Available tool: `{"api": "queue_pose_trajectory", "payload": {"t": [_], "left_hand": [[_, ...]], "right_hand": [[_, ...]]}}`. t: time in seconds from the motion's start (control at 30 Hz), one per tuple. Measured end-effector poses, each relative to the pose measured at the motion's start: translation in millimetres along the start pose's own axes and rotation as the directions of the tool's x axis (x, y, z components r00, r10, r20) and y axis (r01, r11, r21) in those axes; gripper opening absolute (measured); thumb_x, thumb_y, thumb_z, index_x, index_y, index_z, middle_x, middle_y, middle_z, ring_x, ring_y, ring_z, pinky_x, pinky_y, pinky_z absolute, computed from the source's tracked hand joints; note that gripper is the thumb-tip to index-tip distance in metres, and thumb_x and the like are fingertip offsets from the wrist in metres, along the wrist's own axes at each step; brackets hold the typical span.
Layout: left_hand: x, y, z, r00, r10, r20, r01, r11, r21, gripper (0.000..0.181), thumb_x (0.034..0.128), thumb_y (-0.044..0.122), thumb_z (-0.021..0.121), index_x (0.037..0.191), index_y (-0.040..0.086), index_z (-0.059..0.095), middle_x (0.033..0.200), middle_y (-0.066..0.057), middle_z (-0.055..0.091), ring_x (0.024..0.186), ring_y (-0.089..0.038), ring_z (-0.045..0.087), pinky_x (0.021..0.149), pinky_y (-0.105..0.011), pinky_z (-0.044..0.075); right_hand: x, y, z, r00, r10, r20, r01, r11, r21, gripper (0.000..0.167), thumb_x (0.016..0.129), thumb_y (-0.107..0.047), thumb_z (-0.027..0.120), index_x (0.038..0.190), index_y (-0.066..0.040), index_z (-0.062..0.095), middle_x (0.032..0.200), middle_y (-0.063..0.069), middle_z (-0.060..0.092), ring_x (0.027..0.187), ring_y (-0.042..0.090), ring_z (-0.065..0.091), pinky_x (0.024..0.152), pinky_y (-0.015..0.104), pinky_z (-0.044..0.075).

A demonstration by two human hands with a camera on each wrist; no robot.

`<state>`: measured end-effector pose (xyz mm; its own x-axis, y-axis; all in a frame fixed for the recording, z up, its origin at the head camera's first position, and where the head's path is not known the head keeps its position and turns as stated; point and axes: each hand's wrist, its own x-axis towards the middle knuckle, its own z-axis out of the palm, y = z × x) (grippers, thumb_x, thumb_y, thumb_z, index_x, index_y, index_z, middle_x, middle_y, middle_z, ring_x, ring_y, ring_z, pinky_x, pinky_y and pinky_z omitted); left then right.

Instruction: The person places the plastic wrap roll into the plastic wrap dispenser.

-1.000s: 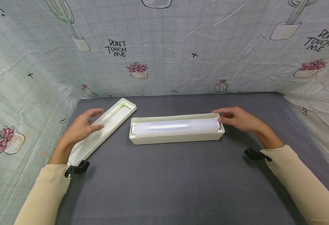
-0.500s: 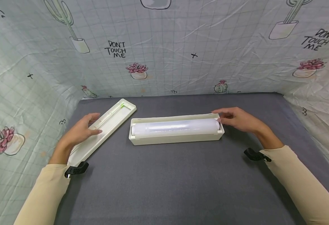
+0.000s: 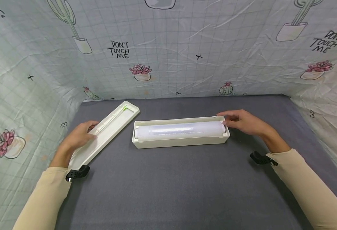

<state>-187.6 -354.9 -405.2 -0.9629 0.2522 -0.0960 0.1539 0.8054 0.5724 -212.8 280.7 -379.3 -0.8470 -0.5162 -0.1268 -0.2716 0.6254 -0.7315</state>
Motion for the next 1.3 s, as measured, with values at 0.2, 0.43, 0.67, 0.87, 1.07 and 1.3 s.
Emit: {"api": "queue_pose_trajectory", "payload": {"t": [0.2, 0.43, 0.67, 0.87, 1.07, 1.3], "left_hand": [[-1.0, 2.3, -2.4, 1.0, 0.031, -0.001, -0.031, 0.999, 0.029, 0.054, 0.0857, -0.013, 0.065, 0.138, -0.015, 0.05, 0.125, -0.036, 0.06, 0.11, -0.045, 0.059, 0.089, -0.05, 0.047], [-2.6, 7.9, -6.8, 0.998, 0.054, -0.01, -0.054, 0.998, 0.044, 0.054, 0.0869, -0.011, 0.066, 0.139, -0.01, 0.053, 0.125, -0.032, 0.062, 0.111, -0.044, 0.06, 0.087, -0.04, 0.047], [-3.7, 9.6, -8.9, 0.998, 0.057, 0.022, -0.056, 0.998, -0.019, 0.057, 0.0904, -0.011, 0.064, 0.144, -0.008, 0.045, 0.124, -0.034, 0.061, 0.112, -0.044, 0.059, 0.082, -0.022, 0.045], [-5.8, 10.7, -10.8, 0.999, 0.052, 0.016, -0.051, 0.997, -0.058, 0.058, 0.0934, -0.008, 0.063, 0.147, -0.002, 0.043, 0.125, -0.03, 0.06, 0.112, -0.042, 0.059, 0.08, -0.021, 0.046], [-8.5, 14.1, -14.2, 0.994, 0.107, 0.02, -0.105, 0.99, -0.099, 0.063, 0.0956, -0.008, 0.061, 0.151, 0.013, 0.041, 0.129, -0.026, 0.059, 0.11, -0.04, 0.059, 0.079, -0.024, 0.048], [-6.2, 14.1, -18.7, 0.987, 0.158, 0.031, -0.153, 0.98, -0.129, 0.054, 0.0955, -0.011, 0.058, 0.143, 0.013, 0.047, 0.141, -0.024, 0.055, 0.12, -0.036, 0.054, 0.085, -0.018, 0.043]], "right_hand": [[-0.2, 0.9, -0.2, 1.0, -0.013, 0.004, 0.013, 1.0, 0.008, 0.044, 0.104, -0.015, 0.06, 0.147, -0.008, 0.054, 0.114, 0.01, 0.071, 0.1, 0.016, 0.064, 0.081, 0.028, 0.051], [1.2, 3.8, -0.8, 1.0, -0.024, 0.006, 0.024, 1.0, 0.009, 0.044, 0.104, -0.014, 0.06, 0.147, -0.008, 0.054, 0.11, 0.01, 0.071, 0.098, 0.016, 0.064, 0.081, 0.027, 0.05], [1.2, 2.8, -2.8, 0.999, -0.041, 0.009, 0.04, 0.999, 0.011, 0.043, 0.104, -0.015, 0.059, 0.146, -0.006, 0.055, 0.108, 0.009, 0.072, 0.096, 0.019, 0.064, 0.08, 0.027, 0.05], [1.9, 2.3, -3.9, 0.998, -0.067, 0.017, 0.066, 0.998, 0.017, 0.043, 0.104, -0.013, 0.06, 0.145, -0.005, 0.055, 0.106, 0.008, 0.072, 0.094, 0.02, 0.061, 0.078, 0.025, 0.048], [2.3, 3.2, -4.5, 0.998, -0.06, 0.023, 0.059, 0.998, 0.014, 0.043, 0.104, -0.014, 0.06, 0.146, -0.006, 0.055, 0.105, 0.008, 0.071, 0.092, 0.019, 0.059, 0.077, 0.026, 0.046], [2.8, 2.4, -4.1, 0.999, -0.042, 0.03, 0.041, 0.999, 0.026, 0.044, 0.104, -0.015, 0.06, 0.147, -0.008, 0.054, 0.107, 0.008, 0.072, 0.098, 0.018, 0.063, 0.082, 0.026, 0.049]]}}
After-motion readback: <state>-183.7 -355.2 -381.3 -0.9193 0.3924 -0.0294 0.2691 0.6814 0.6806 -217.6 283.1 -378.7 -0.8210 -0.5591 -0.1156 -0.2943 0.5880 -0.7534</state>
